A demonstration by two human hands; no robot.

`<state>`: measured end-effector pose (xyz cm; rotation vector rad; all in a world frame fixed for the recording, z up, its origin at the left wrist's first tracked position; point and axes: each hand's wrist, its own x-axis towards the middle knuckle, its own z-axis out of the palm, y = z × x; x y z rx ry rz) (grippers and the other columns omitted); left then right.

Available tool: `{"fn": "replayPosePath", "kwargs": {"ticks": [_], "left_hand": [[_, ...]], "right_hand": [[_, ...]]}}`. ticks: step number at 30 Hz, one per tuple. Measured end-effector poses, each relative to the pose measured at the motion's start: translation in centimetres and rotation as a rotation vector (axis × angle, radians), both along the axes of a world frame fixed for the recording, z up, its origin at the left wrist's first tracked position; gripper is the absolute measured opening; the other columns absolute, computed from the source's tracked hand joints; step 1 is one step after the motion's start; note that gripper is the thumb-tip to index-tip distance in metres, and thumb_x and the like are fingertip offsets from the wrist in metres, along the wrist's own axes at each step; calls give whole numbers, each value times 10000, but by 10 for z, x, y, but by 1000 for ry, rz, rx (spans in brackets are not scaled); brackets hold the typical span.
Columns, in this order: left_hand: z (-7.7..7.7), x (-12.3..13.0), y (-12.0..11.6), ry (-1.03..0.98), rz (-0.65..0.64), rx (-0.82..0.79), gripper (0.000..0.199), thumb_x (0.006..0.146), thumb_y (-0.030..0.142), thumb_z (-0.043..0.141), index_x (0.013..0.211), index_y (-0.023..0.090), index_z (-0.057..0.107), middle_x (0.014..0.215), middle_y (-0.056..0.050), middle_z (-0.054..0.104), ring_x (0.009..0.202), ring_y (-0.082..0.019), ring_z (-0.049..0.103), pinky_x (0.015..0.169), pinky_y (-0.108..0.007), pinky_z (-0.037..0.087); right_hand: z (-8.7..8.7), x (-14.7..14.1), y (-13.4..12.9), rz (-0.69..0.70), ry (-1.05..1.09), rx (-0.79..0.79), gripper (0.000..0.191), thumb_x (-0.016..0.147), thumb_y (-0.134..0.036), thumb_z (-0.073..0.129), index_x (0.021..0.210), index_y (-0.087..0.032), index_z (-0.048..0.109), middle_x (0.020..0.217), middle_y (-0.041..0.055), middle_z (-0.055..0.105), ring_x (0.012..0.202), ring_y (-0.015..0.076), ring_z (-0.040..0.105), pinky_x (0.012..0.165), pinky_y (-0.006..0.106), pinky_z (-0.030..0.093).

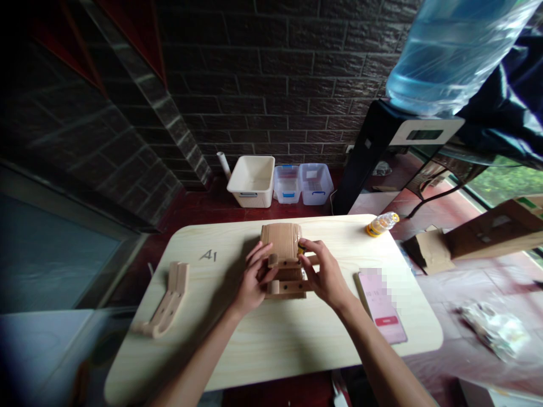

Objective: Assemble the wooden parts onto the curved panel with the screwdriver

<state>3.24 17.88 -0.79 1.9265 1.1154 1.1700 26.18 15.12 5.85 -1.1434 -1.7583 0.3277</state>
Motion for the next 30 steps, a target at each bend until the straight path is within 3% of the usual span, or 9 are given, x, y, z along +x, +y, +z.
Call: {"fn": "replayPosePath", "kwargs": {"ticks": [6,10,14,21,27,30], "left_hand": [[0,0,0,-13,-6,-8,288,964,314,652,1250,278,661,1512,-65,542,1523,-287,339,1238,-548,359],[0,0,0,-24,-3,-16,270,963,306,652,1232,285,667,1505,-58,551,1520,-276,342,1247,-540,346],[1,0,0,-18,-4,-21,274,963,306,653,1235,290,673,1513,-55,540,1524,-275,334,1251,-532,344],[0,0,0,-8,-16,-24,308,965,305,651,1273,285,650,1520,-60,532,1528,-285,326,1241,-558,348],[1,-1,1,-7,-9,-14,288,963,303,649,1250,290,666,1499,-65,554,1518,-290,346,1245,-567,346],[1,0,1,-7,-8,-16,334,960,301,656,1294,296,644,1507,-66,543,1522,-289,341,1251,-555,341]], "right_hand": [[2,-2,-3,-27,-20,26,414,986,-248,616,1382,-290,503,1211,108,691,1114,261,699,882,443,642],[-2,-1,-7,23,2,-58,408,1030,-220,529,1426,-288,462,1327,120,675,1207,258,675,971,484,608],[-7,1,-6,7,60,-84,375,1027,-224,543,1393,-280,485,1272,114,699,1143,251,707,917,459,631],[-1,-1,-2,-51,26,41,334,982,-213,617,1296,-292,533,1135,82,697,1050,243,713,846,418,645],[3,-3,-6,-5,39,-1,399,994,-199,584,1368,-292,483,1297,116,654,1207,263,654,992,498,587],[1,-2,-6,-2,33,-45,385,1008,-210,565,1374,-297,484,1267,103,683,1134,248,694,936,479,613]]}}
